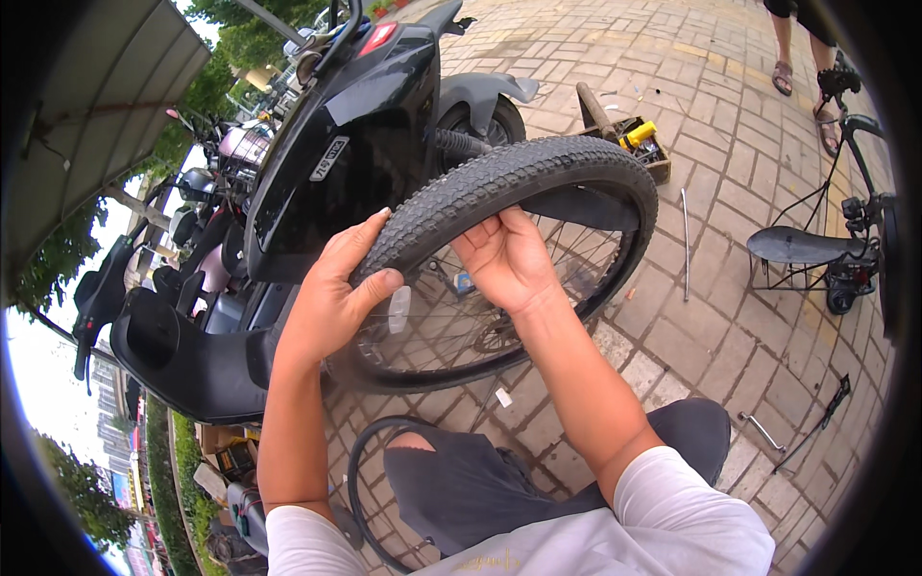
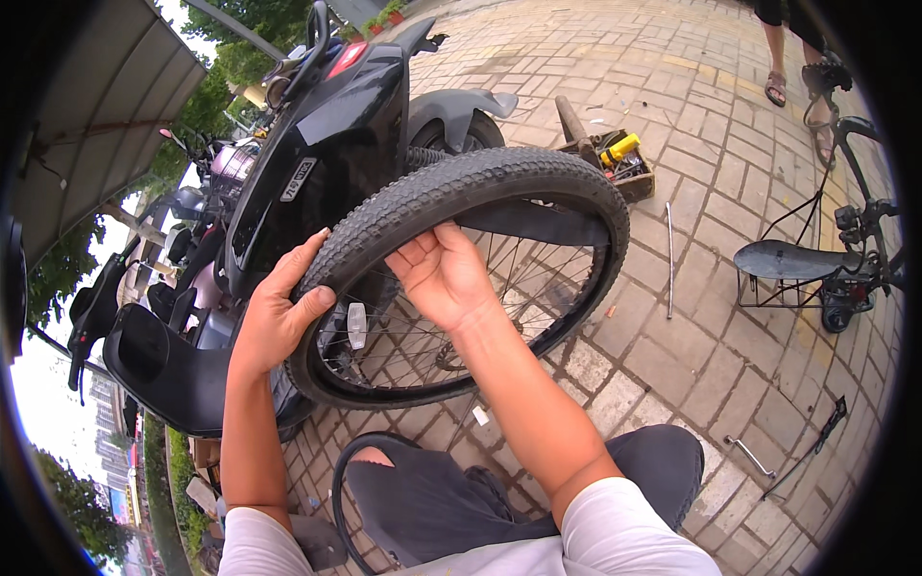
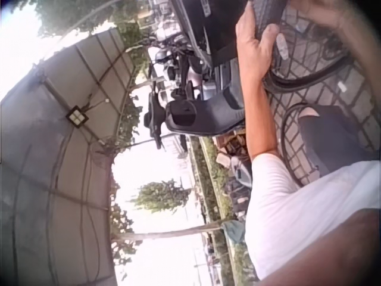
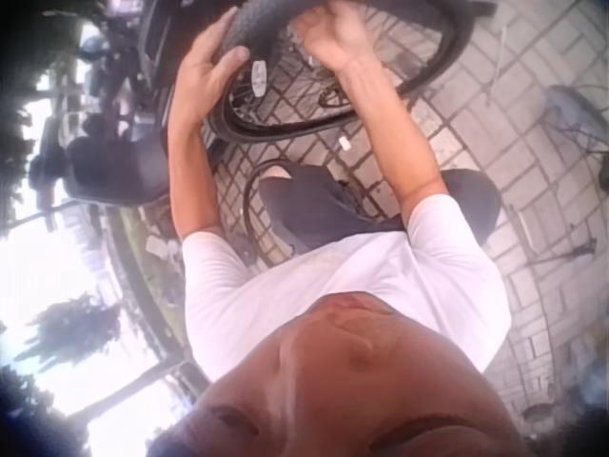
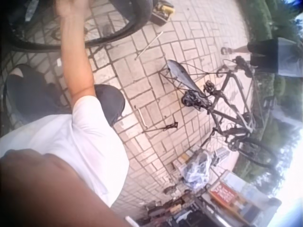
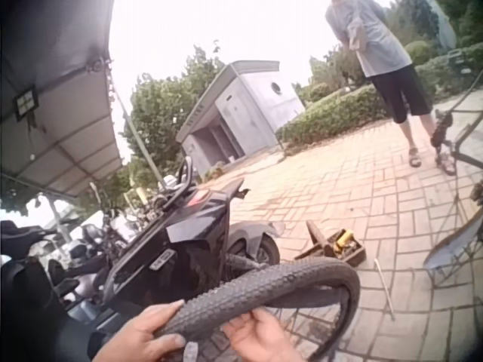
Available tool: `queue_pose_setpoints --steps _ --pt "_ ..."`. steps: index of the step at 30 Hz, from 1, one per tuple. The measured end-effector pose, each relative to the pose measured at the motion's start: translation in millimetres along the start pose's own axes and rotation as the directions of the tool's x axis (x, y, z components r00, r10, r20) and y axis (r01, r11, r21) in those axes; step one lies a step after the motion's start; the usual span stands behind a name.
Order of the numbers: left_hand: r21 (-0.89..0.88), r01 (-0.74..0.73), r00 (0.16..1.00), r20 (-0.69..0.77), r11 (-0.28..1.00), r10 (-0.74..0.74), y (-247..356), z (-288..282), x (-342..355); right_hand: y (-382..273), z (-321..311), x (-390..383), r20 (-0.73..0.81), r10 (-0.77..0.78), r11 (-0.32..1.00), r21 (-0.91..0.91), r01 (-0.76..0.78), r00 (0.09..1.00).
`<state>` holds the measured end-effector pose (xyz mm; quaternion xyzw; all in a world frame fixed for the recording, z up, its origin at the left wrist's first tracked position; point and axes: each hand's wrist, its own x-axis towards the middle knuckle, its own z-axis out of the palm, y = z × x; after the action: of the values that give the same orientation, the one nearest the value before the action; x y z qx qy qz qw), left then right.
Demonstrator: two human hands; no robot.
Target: The person installs a new inner tube into a bicycle tire, seats the tire bead onto the rim, and inflates the tire using a floor pump. The person handles the tire, inner tube, and pump throughout the process.
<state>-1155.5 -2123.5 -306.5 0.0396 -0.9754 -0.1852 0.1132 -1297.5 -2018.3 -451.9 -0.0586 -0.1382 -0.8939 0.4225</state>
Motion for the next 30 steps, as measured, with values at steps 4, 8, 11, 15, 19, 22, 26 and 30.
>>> queue_pose_setpoints --steps 4,8,11,15,19,22,26,30 --pt "0.069 0.059 0.998 -0.013 0.996 -0.058 5.4 -11.7 11.2 2.7 2.9 -7.4 0.372 0.084 0.968 0.188 -0.164 0.924" --pt "0.428 -0.039 0.997 -0.043 0.903 0.063 37.3 7.6 41.4 1.8 -2.6 -5.3 0.368 0.125 0.985 -0.159 -0.07 0.921" --pt "0.548 0.064 0.997 0.003 0.834 -0.079 35.7 16.5 57.4 -6.5 -26.1 1.6 0.27 0.082 0.84 -0.537 0.08 0.959" --pt "0.465 0.054 0.998 -0.054 0.884 -0.033 19.0 9.5 64.8 -29.6 -58.0 6.6 0.125 -0.163 0.932 -0.307 0.194 0.979" --pt "0.388 0.019 0.994 -0.102 0.922 0.023 7.8 -2.4 66.8 -55.4 -54.6 18.5 0.078 -0.303 0.924 -0.221 0.313 0.95" --pt "0.302 0.035 0.984 -0.178 0.953 0.02 15.5 -14.5 57.6 -61.5 -19.7 21.2 0.172 -0.285 0.878 -0.349 0.329 0.943" --pt "0.104 0.076 0.942 -0.334 0.992 -0.037 -4.2 -15.2 18.3 -54.4 23.5 12.4 0.374 -0.098 0.881 -0.398 0.255 0.922" --pt "-0.043 0.215 0.928 -0.301 0.976 -0.217 -36.8 16.7 -16.9 -33.7 11.6 6.1 0.323 -0.042 0.83 -0.515 0.213 0.945"
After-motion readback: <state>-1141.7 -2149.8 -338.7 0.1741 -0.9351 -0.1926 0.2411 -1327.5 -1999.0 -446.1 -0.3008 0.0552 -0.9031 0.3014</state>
